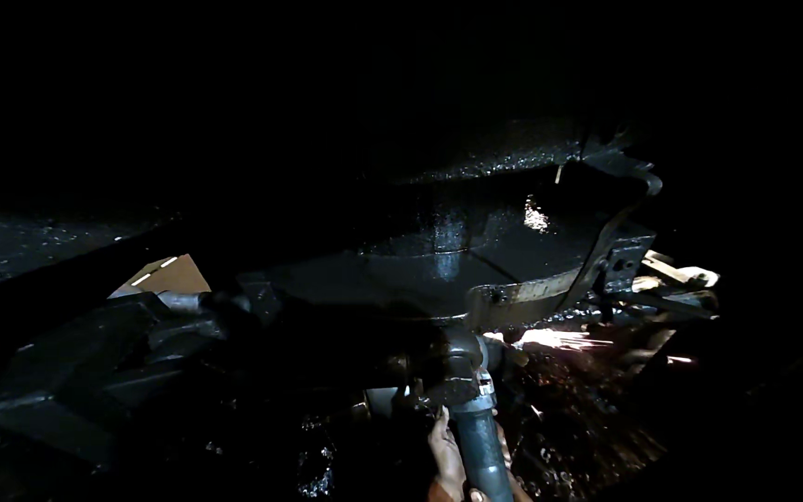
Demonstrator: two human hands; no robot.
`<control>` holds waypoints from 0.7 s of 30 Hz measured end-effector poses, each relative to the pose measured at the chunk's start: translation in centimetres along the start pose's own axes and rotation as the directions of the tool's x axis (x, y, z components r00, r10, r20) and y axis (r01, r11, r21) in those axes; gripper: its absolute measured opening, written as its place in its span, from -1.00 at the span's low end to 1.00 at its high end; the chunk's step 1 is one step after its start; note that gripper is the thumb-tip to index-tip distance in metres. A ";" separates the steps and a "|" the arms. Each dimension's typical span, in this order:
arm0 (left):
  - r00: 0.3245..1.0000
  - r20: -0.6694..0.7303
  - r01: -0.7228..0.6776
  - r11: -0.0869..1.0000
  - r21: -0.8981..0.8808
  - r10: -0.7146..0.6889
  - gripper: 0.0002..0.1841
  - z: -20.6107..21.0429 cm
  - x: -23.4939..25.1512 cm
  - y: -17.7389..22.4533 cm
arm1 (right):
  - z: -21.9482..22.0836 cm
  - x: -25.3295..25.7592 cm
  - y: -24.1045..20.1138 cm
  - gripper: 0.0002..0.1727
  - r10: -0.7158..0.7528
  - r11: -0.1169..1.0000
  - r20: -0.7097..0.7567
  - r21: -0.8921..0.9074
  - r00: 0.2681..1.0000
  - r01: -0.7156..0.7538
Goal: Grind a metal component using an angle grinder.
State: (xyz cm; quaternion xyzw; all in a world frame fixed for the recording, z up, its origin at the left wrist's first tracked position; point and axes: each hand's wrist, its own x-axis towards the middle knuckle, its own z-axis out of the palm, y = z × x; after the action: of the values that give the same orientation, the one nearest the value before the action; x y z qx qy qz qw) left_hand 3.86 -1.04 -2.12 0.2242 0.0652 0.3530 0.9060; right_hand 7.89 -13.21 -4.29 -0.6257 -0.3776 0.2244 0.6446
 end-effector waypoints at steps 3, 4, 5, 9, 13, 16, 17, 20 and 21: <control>1.000 -0.011 -0.029 1.000 0.011 0.029 -0.09 -0.5 0.2 -0.2 | 0.0 -0.1 0.9 -0.39 0.000 1.000 0.004 -0.007 1.000 0.000; 0.999 -0.011 -0.039 0.999 0.007 0.040 -0.10 -0.8 0.2 -0.3 | 0.0 0.0 1.5 -0.37 0.005 1.000 0.019 0.003 1.000 -0.005; 0.999 -0.006 -0.050 0.999 -0.001 0.050 -0.11 -1.1 0.3 -0.3 | 0.0 0.1 2.4 -0.34 0.009 1.000 0.036 0.026 0.999 -0.010; 0.998 0.062 -0.021 0.999 -0.024 0.023 -0.09 -0.9 0.2 0.0 | -0.1 0.2 0.4 -0.37 0.011 1.000 0.032 -0.006 0.999 -0.011; 0.997 0.056 -0.045 0.999 0.017 0.044 -0.08 -0.9 0.2 0.1 | 0.1 0.4 2.4 -0.34 0.002 1.000 0.055 0.025 0.998 -0.004; 0.993 0.107 -0.045 0.999 0.030 0.041 -0.04 -1.7 0.2 0.0 | 0.2 0.4 3.2 -0.36 0.002 0.999 0.068 0.048 0.998 -0.006; 0.992 0.115 -0.048 0.999 0.026 0.044 -0.04 -1.8 0.2 0.0 | 0.1 0.4 3.1 -0.36 0.004 0.999 0.071 0.047 0.997 -0.008; 0.997 0.070 -0.045 0.999 0.001 0.045 -0.07 -1.1 0.3 0.2 | 0.1 0.5 3.0 -0.35 0.008 1.000 0.078 0.030 0.997 -0.010; 0.996 0.078 -0.042 0.999 -0.005 0.043 -0.08 -1.1 0.3 0.2 | 0.1 0.6 2.9 -0.35 0.011 1.000 0.074 0.027 0.997 -0.013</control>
State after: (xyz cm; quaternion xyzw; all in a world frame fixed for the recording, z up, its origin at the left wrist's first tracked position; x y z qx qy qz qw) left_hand 3.68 -0.32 -3.01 0.2378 0.0244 0.3633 0.9005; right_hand 8.68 -12.38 -7.05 -0.6103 -0.3943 0.2565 0.6374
